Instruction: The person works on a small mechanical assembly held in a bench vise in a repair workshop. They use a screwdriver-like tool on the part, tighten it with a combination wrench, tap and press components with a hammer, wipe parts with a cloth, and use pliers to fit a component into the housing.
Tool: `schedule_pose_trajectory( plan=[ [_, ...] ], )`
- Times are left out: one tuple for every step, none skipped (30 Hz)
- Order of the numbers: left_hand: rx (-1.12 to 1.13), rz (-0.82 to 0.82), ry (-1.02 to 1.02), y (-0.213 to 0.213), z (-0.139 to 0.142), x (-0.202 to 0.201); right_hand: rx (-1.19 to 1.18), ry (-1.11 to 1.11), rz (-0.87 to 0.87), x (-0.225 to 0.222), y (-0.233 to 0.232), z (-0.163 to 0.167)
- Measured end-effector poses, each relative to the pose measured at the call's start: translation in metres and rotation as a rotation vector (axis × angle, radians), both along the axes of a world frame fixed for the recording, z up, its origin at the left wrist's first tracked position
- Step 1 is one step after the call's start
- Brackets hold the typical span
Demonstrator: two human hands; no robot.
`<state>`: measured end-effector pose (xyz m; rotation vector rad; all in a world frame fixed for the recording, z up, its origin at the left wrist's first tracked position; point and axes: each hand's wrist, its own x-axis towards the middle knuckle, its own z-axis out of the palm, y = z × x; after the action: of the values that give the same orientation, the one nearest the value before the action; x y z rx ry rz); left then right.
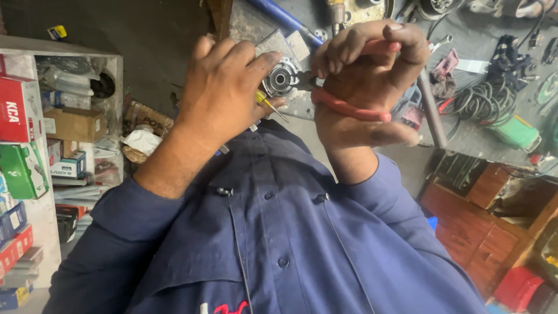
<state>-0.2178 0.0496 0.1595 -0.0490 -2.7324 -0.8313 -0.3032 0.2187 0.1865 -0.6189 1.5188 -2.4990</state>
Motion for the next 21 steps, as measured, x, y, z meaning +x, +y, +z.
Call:
schedule_pose_trajectory(
  plan=[
    [0.001, 0.0, -0.003, 0.0, 0.0, 0.0, 0.012, -0.005, 0.017, -0.002, 0.0, 0.001],
    [0.001, 0.001, -0.005, 0.0, 0.0, 0.0, 0.025, -0.009, 0.034, -0.004, 0.0, 0.002],
    [0.002, 0.001, -0.008, 0.0, 0.001, 0.0, 0.033, -0.021, 0.052, -0.007, -0.001, 0.003],
    [-0.001, -0.001, -0.008, 0.0, 0.0, 0.0, 0.05, -0.025, 0.054, -0.008, -0.002, 0.005],
    [-0.003, -0.005, -0.008, 0.0, 0.0, 0.0, 0.066, -0.028, 0.056, -0.009, -0.003, 0.006],
    [-0.005, -0.007, -0.007, -0.001, 0.0, 0.0, 0.09, -0.022, 0.045, -0.009, -0.005, 0.007],
    [-0.006, -0.004, -0.006, -0.001, 0.0, 0.0, 0.106, -0.016, 0.029, -0.008, -0.006, 0.007],
    [-0.008, -0.001, -0.005, -0.001, 0.0, 0.0, 0.123, -0.01, 0.013, -0.008, -0.007, 0.008],
    [-0.01, 0.004, -0.003, -0.001, 0.0, 0.0, 0.135, -0.005, -0.008, -0.006, -0.008, 0.009],
    [-0.019, 0.006, 0.0, -0.001, 0.0, 0.0, 0.132, -0.005, -0.025, -0.005, -0.01, 0.009],
    [-0.024, 0.008, 0.001, -0.001, 0.0, 0.0, 0.129, -0.004, -0.041, -0.003, -0.01, 0.009],
    [-0.03, 0.009, 0.001, -0.001, 0.0, 0.0, 0.112, -0.004, -0.054, -0.003, -0.012, 0.009],
    [-0.026, 0.01, 0.004, -0.001, 0.001, 0.0, 0.109, 0.004, -0.053, -0.002, -0.012, 0.01],
    [-0.021, 0.01, 0.008, -0.001, 0.001, 0.0, 0.106, 0.012, -0.052, -0.001, -0.012, 0.01],
    [-0.016, 0.011, 0.011, -0.001, 0.001, 0.0, 0.119, 0.027, -0.035, 0.0, -0.012, 0.01],
    [-0.008, 0.01, 0.007, -0.001, 0.001, 0.0, 0.131, 0.041, -0.032, 0.001, -0.012, 0.01],
    [-0.001, 0.008, 0.003, -0.002, 0.001, 0.001, 0.143, 0.055, -0.029, 0.002, -0.012, 0.011],
    [0.006, 0.007, -0.001, -0.002, 0.0, 0.001, 0.154, 0.066, -0.04, 0.003, -0.012, 0.011],
    [0.009, 0.005, 0.004, -0.002, -0.001, 0.002, 0.156, 0.082, -0.05, 0.004, -0.013, 0.011],
    [0.011, 0.005, 0.009, -0.002, -0.002, 0.002, 0.159, 0.097, -0.06, 0.005, -0.014, 0.012],
    [0.012, 0.006, 0.015, -0.002, -0.003, 0.002, 0.155, 0.115, -0.069, 0.006, -0.015, 0.011]
  ],
)
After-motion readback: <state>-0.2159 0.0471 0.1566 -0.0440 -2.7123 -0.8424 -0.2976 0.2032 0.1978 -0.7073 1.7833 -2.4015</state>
